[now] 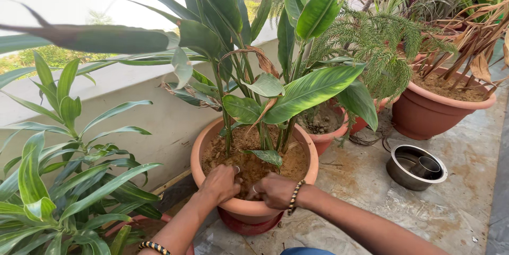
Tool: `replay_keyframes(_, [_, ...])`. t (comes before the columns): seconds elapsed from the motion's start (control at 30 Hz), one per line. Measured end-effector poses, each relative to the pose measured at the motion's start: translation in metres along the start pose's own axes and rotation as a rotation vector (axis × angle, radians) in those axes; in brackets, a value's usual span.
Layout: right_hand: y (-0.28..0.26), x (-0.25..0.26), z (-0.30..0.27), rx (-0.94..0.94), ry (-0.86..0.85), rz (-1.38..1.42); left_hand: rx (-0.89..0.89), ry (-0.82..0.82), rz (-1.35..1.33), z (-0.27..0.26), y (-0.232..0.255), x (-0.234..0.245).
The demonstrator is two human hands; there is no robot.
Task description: The person waters several potted plants on a balcony. They use a small metal cup to scoop water from a larger metal bowl and pour it into the soil of each plant, moving from one pot to the next.
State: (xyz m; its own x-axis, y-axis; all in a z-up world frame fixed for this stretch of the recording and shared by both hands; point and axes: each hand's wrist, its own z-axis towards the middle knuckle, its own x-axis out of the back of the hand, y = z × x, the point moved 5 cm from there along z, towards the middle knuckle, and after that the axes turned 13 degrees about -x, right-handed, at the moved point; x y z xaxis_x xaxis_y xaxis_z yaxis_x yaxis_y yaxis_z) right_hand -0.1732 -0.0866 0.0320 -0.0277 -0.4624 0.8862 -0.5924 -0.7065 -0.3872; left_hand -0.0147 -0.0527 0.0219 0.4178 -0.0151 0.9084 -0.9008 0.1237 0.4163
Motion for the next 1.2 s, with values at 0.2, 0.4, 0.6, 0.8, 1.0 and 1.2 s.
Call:
replay_keyframes(0.2, [0.032, 0.030, -0.022, 0.367, 0.047, 0.019, -0.038, -0.069, -0.080, -0.007, 0.026, -0.005])
replay_keyframes(0.4, [0.010, 0.034, -0.036, 0.325, 0.215, 0.132, -0.039, 0.027, -0.030, 0.003, 0.023, -0.013])
replay_keyframes(0.6, [0.006, 0.032, -0.039, 0.262, -0.014, 0.129, 0.027, -0.095, -0.037, 0.003, 0.028, -0.017])
replay_keyframes(0.8, [0.050, 0.048, -0.032, 0.422, -0.046, 0.101, 0.030, -0.125, -0.182, -0.005, 0.055, -0.009])
replay_keyframes(1.0, [0.068, 0.052, -0.029, 0.320, -0.062, 0.253, 0.025, -0.115, -0.201, -0.007, 0.062, -0.006])
replay_keyframes(1.2, [0.079, 0.072, -0.049, 0.078, 0.053, 0.344, 0.039, -0.136, -0.240, 0.000, 0.071, -0.008])
